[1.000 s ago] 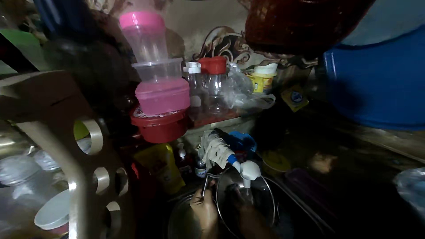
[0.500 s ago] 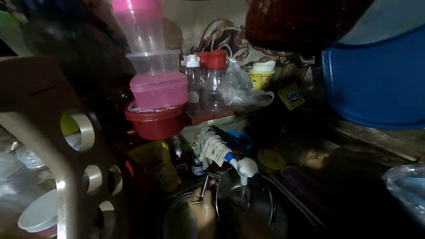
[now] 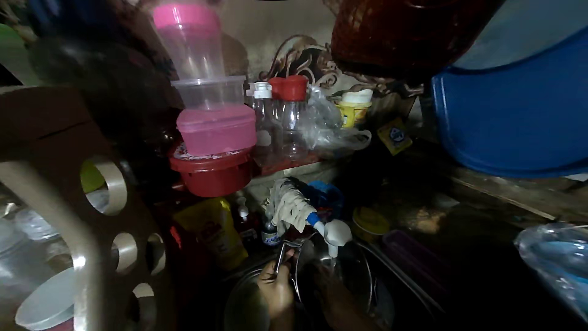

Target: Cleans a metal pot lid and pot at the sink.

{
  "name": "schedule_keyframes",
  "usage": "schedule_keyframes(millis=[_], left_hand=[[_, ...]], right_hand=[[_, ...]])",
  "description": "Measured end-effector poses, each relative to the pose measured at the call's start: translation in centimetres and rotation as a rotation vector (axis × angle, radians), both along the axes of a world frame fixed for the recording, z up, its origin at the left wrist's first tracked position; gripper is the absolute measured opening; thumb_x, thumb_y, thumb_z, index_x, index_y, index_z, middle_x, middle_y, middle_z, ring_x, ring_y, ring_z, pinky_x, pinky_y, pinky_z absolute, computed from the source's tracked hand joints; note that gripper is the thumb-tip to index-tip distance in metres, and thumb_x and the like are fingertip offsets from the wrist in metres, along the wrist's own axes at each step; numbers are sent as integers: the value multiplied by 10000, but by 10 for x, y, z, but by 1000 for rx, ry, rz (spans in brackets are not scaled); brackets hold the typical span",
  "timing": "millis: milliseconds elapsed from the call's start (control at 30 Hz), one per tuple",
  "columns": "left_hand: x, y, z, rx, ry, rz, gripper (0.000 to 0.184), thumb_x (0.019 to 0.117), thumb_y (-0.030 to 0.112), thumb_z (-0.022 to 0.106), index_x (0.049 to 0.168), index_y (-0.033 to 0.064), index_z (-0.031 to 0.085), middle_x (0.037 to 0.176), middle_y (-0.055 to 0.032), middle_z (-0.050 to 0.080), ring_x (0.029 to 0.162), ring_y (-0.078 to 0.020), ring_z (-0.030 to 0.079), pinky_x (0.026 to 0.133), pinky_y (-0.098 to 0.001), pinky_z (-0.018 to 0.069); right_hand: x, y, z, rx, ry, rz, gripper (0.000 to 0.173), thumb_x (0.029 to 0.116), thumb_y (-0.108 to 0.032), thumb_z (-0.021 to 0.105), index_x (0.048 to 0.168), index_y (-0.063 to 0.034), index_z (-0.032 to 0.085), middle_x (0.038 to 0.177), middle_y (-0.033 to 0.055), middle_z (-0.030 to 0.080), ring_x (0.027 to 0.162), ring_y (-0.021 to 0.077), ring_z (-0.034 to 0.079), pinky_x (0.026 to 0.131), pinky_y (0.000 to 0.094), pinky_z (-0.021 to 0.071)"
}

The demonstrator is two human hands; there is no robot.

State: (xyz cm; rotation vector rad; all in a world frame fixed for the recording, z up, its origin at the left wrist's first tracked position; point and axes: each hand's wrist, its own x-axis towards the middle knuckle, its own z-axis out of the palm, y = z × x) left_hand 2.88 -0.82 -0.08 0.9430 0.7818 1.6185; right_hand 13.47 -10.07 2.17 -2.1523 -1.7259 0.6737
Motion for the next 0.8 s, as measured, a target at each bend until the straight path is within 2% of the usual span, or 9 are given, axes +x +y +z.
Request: schedule_keyframes(millis=[100, 200, 300, 367, 433, 467, 567, 700, 800], left_hand=[[-2, 3, 0, 20, 5, 5, 208, 863, -33, 572, 686, 3, 675, 781, -60, 768, 625, -34, 672, 592, -188, 548], [-1, 2, 0, 48, -20, 11, 216, 858, -45, 569, 670, 0, 663, 762, -74, 764, 619, -62, 687, 593, -207, 567], [0, 1, 1, 50, -24, -7, 213, 848, -57, 559, 671, -2, 664, 781, -86, 771, 644, -76, 710, 603, -215, 580], [-4, 3, 5, 58, -1, -57, 217, 848, -54, 565, 669, 7, 672, 788, -81, 772, 643, -60, 701, 601, -203, 568], [-9, 7, 5, 88, 32, -102, 219, 846, -47, 569, 666, 12, 679, 801, -82, 773, 645, -56, 692, 603, -202, 560], [-10, 9, 4, 99, 40, -111, 216, 843, -44, 570, 663, 10, 678, 813, -90, 774, 650, -60, 691, 604, -208, 558], [-4, 10, 4, 76, 12, -79, 216, 847, -53, 575, 665, 1, 676, 811, -104, 775, 647, -73, 702, 596, -211, 563], [5, 6, 4, 42, -36, 35, 212, 831, -55, 589, 642, 6, 663, 748, -77, 757, 584, -49, 659, 546, -195, 535], [5, -1, 1, 119, -3, 57, 192, 841, -31, 568, 697, 3, 689, 804, -62, 776, 676, -50, 710, 627, -200, 579]], right_hand=[[-13, -8, -5, 69, 206, 131, 403, 1081, -255, 465, 1389, -65, 643, 1495, 210, 533, 1380, 355, 518, 1163, 538, 399], [9, -18, 2, -138, -14, 158, 515, 1093, -415, 412, 1162, -39, 756, 1351, 230, 638, 1340, 419, 534, 1178, 608, 323], [24, -18, 4, -138, -381, 197, 456, 1061, -347, 484, 1222, 15, 710, 1363, 279, 621, 1408, 518, 428, 1201, 699, 207], [31, -3, -1, -3, -426, 69, 465, 1015, -195, 564, 1345, 133, 583, 1510, 380, 425, 1497, 535, 268, 1246, 627, 160], [43, 16, -19, 375, -375, -90, 446, 994, -78, 520, 1381, 143, 545, 1524, 329, 445, 1450, 410, 437, 1183, 450, 392], [47, 25, -23, 442, -403, -97, 422, 1003, -56, 490, 1377, 130, 555, 1511, 303, 481, 1430, 381, 475, 1155, 409, 426], [47, 24, -28, 266, -605, 43, 367, 1011, -48, 492, 1301, 147, 606, 1436, 350, 527, 1409, 477, 461, 1176, 504, 382], [21, 2, -5, -275, -334, 123, 397, 1024, -208, 545, 1246, 110, 629, 1277, 376, 599, 1240, 592, 532, 1012, 711, 438], [-11, 0, 32, -307, -16, 171, 417, 1059, -255, 493, 1335, 38, 603, 1282, 291, 634, 1208, 463, 603, 1017, 644, 454]])
